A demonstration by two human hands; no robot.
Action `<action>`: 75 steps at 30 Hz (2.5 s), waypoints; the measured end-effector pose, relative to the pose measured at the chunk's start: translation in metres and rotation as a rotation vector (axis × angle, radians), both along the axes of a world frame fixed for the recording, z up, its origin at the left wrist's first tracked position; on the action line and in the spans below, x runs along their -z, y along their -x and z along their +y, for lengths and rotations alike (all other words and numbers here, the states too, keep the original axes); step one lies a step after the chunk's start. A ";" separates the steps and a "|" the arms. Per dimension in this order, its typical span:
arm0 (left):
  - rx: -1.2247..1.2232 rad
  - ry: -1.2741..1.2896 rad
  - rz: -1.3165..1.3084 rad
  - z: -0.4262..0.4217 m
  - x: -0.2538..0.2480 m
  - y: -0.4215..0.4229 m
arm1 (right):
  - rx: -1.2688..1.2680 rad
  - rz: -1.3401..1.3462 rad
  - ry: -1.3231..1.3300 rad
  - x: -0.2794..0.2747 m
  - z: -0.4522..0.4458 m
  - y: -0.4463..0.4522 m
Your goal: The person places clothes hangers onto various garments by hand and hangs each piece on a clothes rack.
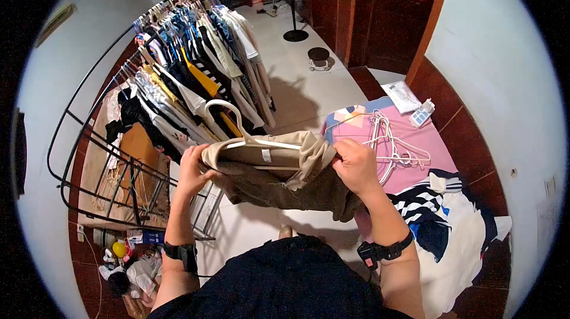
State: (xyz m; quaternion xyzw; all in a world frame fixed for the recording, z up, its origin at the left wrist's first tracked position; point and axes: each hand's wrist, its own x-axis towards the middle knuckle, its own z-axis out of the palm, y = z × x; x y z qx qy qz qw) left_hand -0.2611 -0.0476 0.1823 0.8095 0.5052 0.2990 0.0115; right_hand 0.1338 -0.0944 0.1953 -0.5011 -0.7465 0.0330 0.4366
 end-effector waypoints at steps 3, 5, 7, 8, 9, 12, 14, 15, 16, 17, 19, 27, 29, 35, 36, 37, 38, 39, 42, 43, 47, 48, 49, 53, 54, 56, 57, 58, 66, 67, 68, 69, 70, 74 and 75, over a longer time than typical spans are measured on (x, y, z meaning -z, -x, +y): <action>-0.037 0.051 -0.122 0.006 0.020 -0.001 | -0.047 -0.058 0.003 0.003 0.004 0.000; -0.009 0.043 -0.140 0.008 0.008 -0.001 | -0.035 -0.056 -0.066 -0.004 0.018 -0.003; 0.019 -0.035 -0.176 0.007 -0.017 -0.004 | -0.024 -0.051 -0.160 -0.026 0.030 -0.004; 0.014 -0.112 -0.196 0.003 -0.041 -0.008 | -0.030 -0.050 -0.192 -0.052 0.030 -0.005; -0.032 -0.197 -0.244 -0.009 -0.068 -0.015 | 0.015 -0.045 -0.261 -0.071 0.030 -0.004; -0.099 -0.348 -0.605 -0.039 -0.102 -0.032 | 0.031 0.072 -0.461 -0.100 0.016 0.003; -0.104 -0.523 -0.580 -0.033 -0.028 0.006 | 0.002 0.132 -0.440 -0.047 0.017 0.007; -0.171 -0.567 -0.425 -0.043 -0.001 -0.009 | 0.098 0.036 -0.429 -0.015 0.020 0.015; -0.322 -0.474 0.020 -0.058 0.045 -0.004 | -0.038 0.409 -0.046 0.070 0.035 0.014; -0.298 0.061 0.082 -0.075 0.077 -0.004 | -0.120 -0.065 -0.007 0.128 0.040 0.004; -0.334 0.610 -0.196 -0.089 0.088 -0.002 | -0.224 -0.016 0.423 0.130 0.017 0.013; -0.296 0.389 -0.545 -0.049 0.010 0.016 | -0.235 0.101 0.255 0.019 0.021 0.029; -0.261 0.449 -0.550 -0.051 -0.019 0.021 | -0.344 0.149 0.431 -0.005 0.020 0.034; -0.101 0.392 -0.696 -0.049 -0.037 0.065 | -0.508 0.288 0.670 -0.046 0.018 0.078; -0.073 0.363 -0.707 -0.049 -0.037 0.076 | -0.471 0.199 0.710 -0.053 0.021 0.086; -0.071 0.356 -0.701 -0.052 -0.042 0.083 | -0.454 0.140 0.663 -0.049 0.025 0.097; -0.070 0.363 -0.702 -0.055 -0.042 0.090 | -0.408 0.028 0.692 -0.051 0.029 0.103; -0.100 0.380 -0.706 -0.056 -0.043 0.098 | -0.435 0.057 0.745 -0.058 0.023 0.118; -0.117 0.392 -0.733 -0.057 -0.030 0.130 | -0.492 0.103 0.827 -0.054 0.021 0.157; -0.127 0.368 -0.709 -0.057 -0.025 0.141 | -0.527 0.125 0.857 -0.050 0.022 0.169; -0.134 0.393 -0.715 -0.062 -0.021 0.174 | -0.519 0.208 0.835 -0.043 0.018 0.214; -0.127 0.424 -0.734 -0.062 -0.019 0.181 | -0.520 0.220 0.850 -0.044 0.017 0.225; -0.101 0.430 -0.790 -0.061 -0.014 0.189 | -0.490 0.198 0.855 -0.043 0.019 0.232; -0.091 0.446 -0.815 -0.062 0.005 0.216 | -0.511 0.255 0.888 -0.033 0.023 0.261; -0.096 0.449 -0.825 -0.063 0.009 0.220 | -0.536 0.288 0.891 -0.031 0.025 0.267; -0.112 0.447 -0.821 -0.061 0.020 0.228 | -0.530 0.248 0.891 -0.024 0.033 0.277; -0.084 0.442 -0.841 -0.060 0.030 0.236 | -0.524 0.220 0.857 -0.013 0.046 0.284; -0.073 0.451 -0.873 -0.057 0.036 0.242 | -0.512 0.205 0.821 -0.006 0.053 0.292; -0.217 0.345 -0.906 -0.051 0.013 0.270 | -0.886 0.036 0.901 -0.014 0.093 0.304; -0.192 0.350 -0.942 -0.047 0.010 0.273 | -0.983 0.144 1.032 -0.019 0.096 0.301; -0.148 0.371 -0.987 -0.051 0.013 0.274 | -0.936 0.040 1.079 -0.010 0.104 0.294; -0.136 0.378 -1.007 -0.047 0.005 0.279 | -1.043 0.107 1.190 -0.014 0.117 0.293; -0.134 0.355 -0.964 -0.042 0.003 0.281 | -1.126 0.175 1.323 -0.014 0.115 0.286; -0.123 0.370 -0.995 -0.031 -0.001 0.279 | -1.156 0.242 1.373 -0.002 0.117 0.286; -0.121 0.377 -1.005 -0.028 0.000 0.281 | -1.190 0.271 1.345 -0.004 0.117 0.290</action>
